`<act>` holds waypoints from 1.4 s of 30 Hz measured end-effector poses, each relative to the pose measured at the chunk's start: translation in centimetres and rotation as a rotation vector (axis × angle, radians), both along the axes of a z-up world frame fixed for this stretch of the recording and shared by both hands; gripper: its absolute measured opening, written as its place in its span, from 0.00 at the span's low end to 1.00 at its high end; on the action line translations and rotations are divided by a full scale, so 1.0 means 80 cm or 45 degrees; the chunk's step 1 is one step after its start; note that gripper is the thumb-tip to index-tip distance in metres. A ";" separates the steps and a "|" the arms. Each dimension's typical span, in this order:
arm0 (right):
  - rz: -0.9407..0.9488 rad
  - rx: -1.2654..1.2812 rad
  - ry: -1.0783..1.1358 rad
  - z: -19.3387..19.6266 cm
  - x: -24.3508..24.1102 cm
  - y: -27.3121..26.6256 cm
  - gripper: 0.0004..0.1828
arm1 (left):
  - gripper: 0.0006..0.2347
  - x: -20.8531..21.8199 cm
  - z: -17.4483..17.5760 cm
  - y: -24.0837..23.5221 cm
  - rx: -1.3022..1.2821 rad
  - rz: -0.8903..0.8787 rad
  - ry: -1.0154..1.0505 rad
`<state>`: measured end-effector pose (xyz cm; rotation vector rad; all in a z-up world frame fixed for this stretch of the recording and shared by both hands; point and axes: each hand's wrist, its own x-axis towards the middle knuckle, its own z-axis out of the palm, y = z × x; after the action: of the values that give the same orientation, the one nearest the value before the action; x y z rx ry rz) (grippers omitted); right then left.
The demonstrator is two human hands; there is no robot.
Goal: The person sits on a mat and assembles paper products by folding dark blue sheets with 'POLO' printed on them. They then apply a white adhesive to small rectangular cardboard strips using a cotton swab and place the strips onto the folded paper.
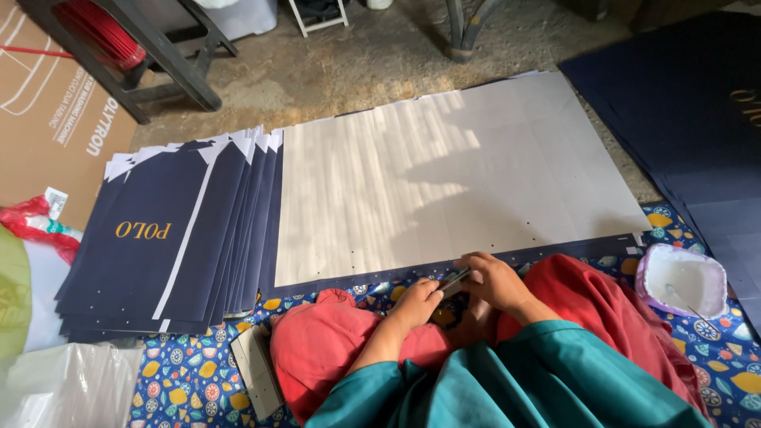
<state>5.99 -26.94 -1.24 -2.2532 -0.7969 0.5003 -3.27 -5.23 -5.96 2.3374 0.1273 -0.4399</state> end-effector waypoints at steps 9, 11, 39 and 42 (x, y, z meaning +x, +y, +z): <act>-0.479 0.211 0.066 0.004 -0.001 -0.002 0.13 | 0.17 0.004 -0.031 0.003 -0.040 0.311 -0.126; -0.524 0.246 0.112 0.001 0.002 -0.004 0.15 | 0.23 0.006 -0.033 0.008 -0.046 0.411 -0.102; -0.602 0.624 0.245 0.016 -0.020 -0.007 0.19 | 0.16 -0.002 0.076 -0.036 -0.378 0.565 -0.401; -0.679 0.887 0.323 0.036 -0.033 -0.038 0.09 | 0.16 0.001 0.087 -0.067 -0.500 0.534 -0.349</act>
<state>3.32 -30.00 1.66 -1.6083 -0.1671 0.1962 -3.23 -10.58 0.97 1.8936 0.3561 0.0630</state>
